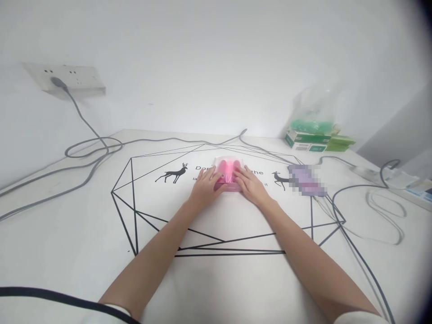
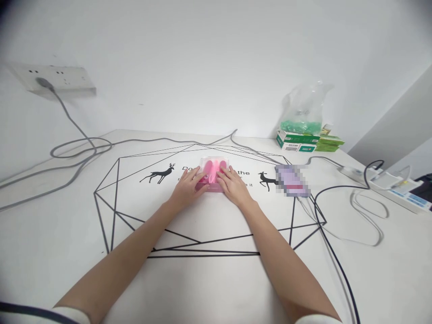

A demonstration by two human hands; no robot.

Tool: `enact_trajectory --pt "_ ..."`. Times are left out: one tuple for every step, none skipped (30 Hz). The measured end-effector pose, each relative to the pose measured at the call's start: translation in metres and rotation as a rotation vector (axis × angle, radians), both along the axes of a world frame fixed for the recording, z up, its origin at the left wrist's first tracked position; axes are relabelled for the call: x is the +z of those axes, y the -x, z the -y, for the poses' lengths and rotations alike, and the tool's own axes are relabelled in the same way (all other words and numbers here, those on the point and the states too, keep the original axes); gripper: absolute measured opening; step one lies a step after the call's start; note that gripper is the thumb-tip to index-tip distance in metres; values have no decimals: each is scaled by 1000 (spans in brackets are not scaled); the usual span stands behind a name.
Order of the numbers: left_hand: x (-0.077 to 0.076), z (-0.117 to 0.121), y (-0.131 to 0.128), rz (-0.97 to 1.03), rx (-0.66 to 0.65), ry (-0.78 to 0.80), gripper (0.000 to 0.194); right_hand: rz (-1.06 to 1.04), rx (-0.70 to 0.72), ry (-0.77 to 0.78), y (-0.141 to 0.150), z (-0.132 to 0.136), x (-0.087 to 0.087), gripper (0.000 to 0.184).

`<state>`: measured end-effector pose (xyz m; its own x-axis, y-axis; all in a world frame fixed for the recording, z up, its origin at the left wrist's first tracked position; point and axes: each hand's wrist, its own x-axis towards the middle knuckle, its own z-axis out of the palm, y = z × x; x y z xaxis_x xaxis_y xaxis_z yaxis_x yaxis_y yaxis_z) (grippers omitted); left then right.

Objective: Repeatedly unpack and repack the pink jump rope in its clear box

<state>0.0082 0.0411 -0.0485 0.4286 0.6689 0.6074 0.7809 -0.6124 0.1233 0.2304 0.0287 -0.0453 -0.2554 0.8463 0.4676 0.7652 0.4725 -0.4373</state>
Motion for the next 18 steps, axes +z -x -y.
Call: enact_trajectory --pt "0 1 -1 1 5 5 39 2 -16 2 -1 0 0 49" --pt "1 1 -1 3 11 12 38 10 -28 3 -2 0 0 49" --pt "1 2 -1 5 20 20 38 23 -33 1 -2 0 -1 49" --pt "2 2 -1 5 30 32 39 37 -33 -2 -3 1 -1 50" --pt "2 2 -1 3 38 45 40 50 -31 -4 -2 3 -1 50" --pt "2 1 0 2 40 61 42 59 -29 -4 -2 4 -1 52" --pt "1 0 2 1 36 79 43 64 -28 -5 -1 6 -1 54" --pt "1 -1 4 2 24 99 45 64 -29 -9 0 8 -1 57" --pt "1 -2 5 4 6 119 46 62 -32 -16 1 9 -1 58" --pt "1 -3 8 8 -16 140 46 63 -37 -26 3 11 -1 57" --pt "1 -4 10 13 -37 161 46 64 -41 -37 4 12 -1 56" --pt "1 -5 11 19 -54 180 46 65 -46 -46 5 14 -1 54" --pt "1 -6 13 22 -67 194 46 67 -49 -53 6 14 -2 53" --pt "1 -6 13 25 -76 203 47 71 -51 -58 7 15 -2 53" --pt "0 -7 14 25 -79 208 48 74 -52 -63 8 15 -2 53" --pt "0 -7 14 24 -76 209 48 75 -54 -70 8 15 -2 53" --pt "-1 -6 13 20 -70 209 49 76 -57 -78 8 15 -3 53" --pt "-1 -6 13 15 -61 208 49 78 -59 -85 8 15 -3 52"
